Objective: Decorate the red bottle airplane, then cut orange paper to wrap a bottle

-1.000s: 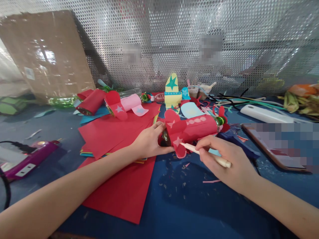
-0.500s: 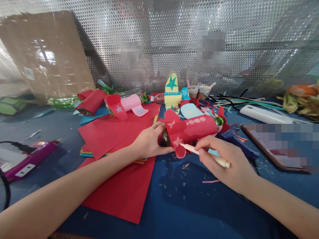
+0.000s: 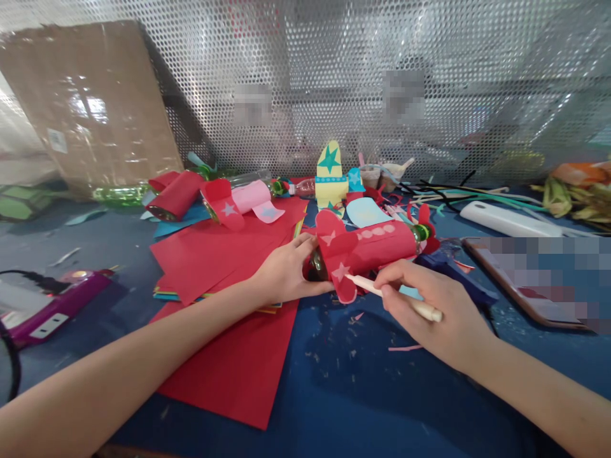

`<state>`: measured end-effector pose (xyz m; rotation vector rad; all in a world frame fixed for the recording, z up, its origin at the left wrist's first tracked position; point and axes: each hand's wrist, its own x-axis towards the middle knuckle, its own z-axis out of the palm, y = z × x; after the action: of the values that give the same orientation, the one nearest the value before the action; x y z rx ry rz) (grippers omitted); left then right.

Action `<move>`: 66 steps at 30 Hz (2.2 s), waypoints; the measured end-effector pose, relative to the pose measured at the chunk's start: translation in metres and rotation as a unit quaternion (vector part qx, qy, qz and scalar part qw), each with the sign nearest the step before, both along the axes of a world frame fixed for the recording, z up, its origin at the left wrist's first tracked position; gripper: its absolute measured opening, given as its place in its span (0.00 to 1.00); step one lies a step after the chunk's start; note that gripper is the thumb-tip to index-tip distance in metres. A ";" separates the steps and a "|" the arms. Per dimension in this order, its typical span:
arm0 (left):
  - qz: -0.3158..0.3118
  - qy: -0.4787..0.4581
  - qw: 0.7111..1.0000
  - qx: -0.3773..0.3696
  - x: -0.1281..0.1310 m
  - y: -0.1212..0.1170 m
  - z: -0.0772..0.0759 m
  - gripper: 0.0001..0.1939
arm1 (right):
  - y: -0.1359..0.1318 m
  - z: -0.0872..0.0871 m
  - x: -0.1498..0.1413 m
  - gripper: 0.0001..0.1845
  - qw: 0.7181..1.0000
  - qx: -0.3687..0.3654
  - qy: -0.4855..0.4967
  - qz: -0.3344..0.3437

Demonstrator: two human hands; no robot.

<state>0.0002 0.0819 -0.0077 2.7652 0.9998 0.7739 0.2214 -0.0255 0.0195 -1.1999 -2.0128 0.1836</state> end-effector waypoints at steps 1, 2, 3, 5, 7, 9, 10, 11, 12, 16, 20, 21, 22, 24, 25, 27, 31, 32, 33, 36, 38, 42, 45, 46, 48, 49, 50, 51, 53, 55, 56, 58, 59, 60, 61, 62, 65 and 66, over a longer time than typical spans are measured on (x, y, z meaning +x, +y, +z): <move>-0.001 0.001 1.000 0.001 0.000 0.000 0.000 0.36 | 0.000 0.000 0.000 0.05 1.000 0.001 -0.001 0.000; -0.002 0.001 1.000 0.002 0.000 0.000 0.000 0.36 | 0.000 0.000 0.000 0.05 1.000 0.002 -0.001 -0.002; -0.002 0.001 1.000 0.003 0.000 0.000 0.000 0.36 | 0.000 0.000 0.000 0.05 1.000 0.003 0.000 -0.006; -0.003 -0.001 1.000 0.005 0.000 0.000 0.000 0.36 | 0.000 0.000 0.001 0.05 1.000 0.004 0.002 -0.014; -0.002 -0.003 1.000 0.007 -0.001 0.000 -0.001 0.37 | 0.001 0.000 0.001 0.05 1.000 0.003 0.001 -0.017; -0.001 -0.003 1.000 0.007 -0.001 0.001 -0.002 0.37 | 0.001 0.000 0.001 0.05 1.000 0.002 0.001 -0.018; 0.000 -0.003 1.000 0.005 -0.001 0.001 -0.002 0.37 | 0.001 0.000 0.001 0.05 1.000 0.002 0.003 -0.018; -0.001 -0.003 1.000 0.004 -0.001 0.001 -0.002 0.37 | 0.001 0.000 0.001 0.05 1.000 0.002 0.005 -0.019; -0.003 -0.003 1.000 0.002 -0.001 0.001 -0.002 0.37 | 0.001 0.000 0.001 0.05 1.000 0.002 0.006 -0.018; -0.006 -0.006 1.000 0.006 0.000 0.001 -0.001 0.36 | 0.000 0.000 0.001 0.05 1.000 0.008 0.010 -0.007; -0.017 -0.011 1.000 0.014 0.000 -0.001 0.002 0.34 | -0.002 0.001 0.001 0.06 1.000 0.012 0.016 0.009; -0.016 -0.010 1.000 0.015 0.000 -0.001 0.002 0.34 | -0.002 0.001 0.001 0.06 1.000 0.014 0.013 0.011; -0.015 -0.008 1.000 0.014 0.000 -0.001 0.002 0.34 | -0.002 0.001 0.001 0.06 1.000 0.015 0.010 0.012; -0.012 -0.006 1.000 0.011 0.000 -0.001 0.002 0.35 | -0.002 0.001 0.000 0.06 1.000 0.015 0.006 0.014; -0.011 -0.005 1.000 0.009 0.000 -0.001 0.001 0.35 | -0.001 0.001 0.000 0.06 1.000 0.015 0.006 0.014; -0.009 -0.004 1.000 0.006 0.000 0.000 0.000 0.35 | -0.001 0.001 0.000 0.06 1.000 0.012 0.006 0.015; -0.001 0.000 1.000 0.002 -0.001 0.001 -0.001 0.36 | 0.000 0.000 -0.001 0.06 1.000 0.001 0.001 0.018; -0.001 0.002 1.000 0.001 -0.002 0.001 -0.001 0.37 | 0.001 0.000 -0.001 0.06 1.000 0.000 0.000 0.016; 0.000 0.002 1.000 0.000 -0.002 0.001 -0.001 0.37 | 0.000 0.000 0.000 0.06 1.000 0.000 -0.001 0.014; 0.000 0.001 1.000 -0.002 -0.001 0.001 -0.001 0.36 | 0.000 0.000 0.000 0.06 1.000 0.003 0.001 0.012; -0.001 0.002 1.000 0.000 -0.001 0.001 0.000 0.36 | 0.000 0.000 0.000 0.05 1.000 -0.001 0.000 0.014; 0.002 0.006 1.000 -0.003 0.000 0.000 0.002 0.36 | -0.001 0.000 -0.001 0.05 1.000 -0.006 0.001 0.008; 0.006 0.006 1.000 -0.004 0.000 -0.001 0.001 0.36 | -0.001 0.000 -0.001 0.05 1.000 -0.005 0.001 0.006; 0.007 0.006 1.000 -0.003 0.000 -0.001 0.001 0.36 | -0.001 0.000 -0.001 0.06 1.000 -0.004 0.001 0.009; 0.006 0.007 1.000 -0.002 -0.001 0.000 0.001 0.36 | -0.001 0.001 -0.002 0.06 1.000 -0.003 0.000 0.017; 0.004 0.008 1.000 -0.002 -0.001 0.000 0.000 0.36 | -0.001 0.001 -0.002 0.06 1.000 -0.002 0.000 0.021; 0.003 0.007 1.000 -0.002 -0.001 0.000 0.000 0.36 | -0.001 0.002 -0.003 0.06 1.000 -0.002 -0.001 0.023; 0.002 0.007 1.000 -0.003 -0.001 0.000 0.000 0.35 | -0.001 0.002 -0.003 0.06 1.000 -0.003 -0.003 0.026; 0.000 0.007 1.000 -0.005 0.000 0.000 0.001 0.36 | 0.000 0.003 -0.003 0.06 1.000 -0.004 -0.006 0.030; -0.001 0.008 1.000 -0.005 0.000 0.000 0.001 0.36 | 0.000 0.003 -0.004 0.06 0.999 -0.007 -0.008 0.031; -0.001 0.008 1.000 -0.004 0.000 0.000 0.001 0.36 | 0.000 0.003 -0.003 0.06 0.999 -0.009 -0.008 0.031; 0.000 0.007 1.000 -0.002 0.001 0.000 0.001 0.36 | -0.001 0.003 -0.003 0.05 0.999 -0.012 -0.009 0.032; 0.001 0.006 1.000 -0.002 0.001 0.000 0.001 0.36 | -0.001 0.003 -0.003 0.05 0.999 -0.012 -0.011 0.033; 0.001 0.006 1.000 -0.003 0.000 0.000 0.001 0.36 | -0.001 0.002 -0.003 0.06 0.999 -0.012 -0.012 0.034; 0.001 0.007 1.000 -0.004 0.000 0.000 0.001 0.36 | -0.001 0.002 -0.002 0.06 0.999 -0.011 -0.014 0.034; 0.001 0.008 1.000 -0.005 0.000 0.000 0.001 0.36 | -0.001 0.001 -0.002 0.06 0.999 -0.010 -0.014 0.032; 0.002 0.008 1.000 -0.003 -0.001 0.000 0.000 0.36 | 0.000 0.000 -0.002 0.06 1.000 -0.007 -0.006 0.024; 0.002 0.007 1.000 -0.001 -0.001 0.001 0.000 0.36 | 0.000 0.000 -0.002 0.06 1.000 -0.007 -0.004 0.023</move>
<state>-0.0009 0.0825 -0.0079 2.7714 1.0090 0.7530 0.2193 -0.0254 0.0196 -1.1650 -2.0498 0.2161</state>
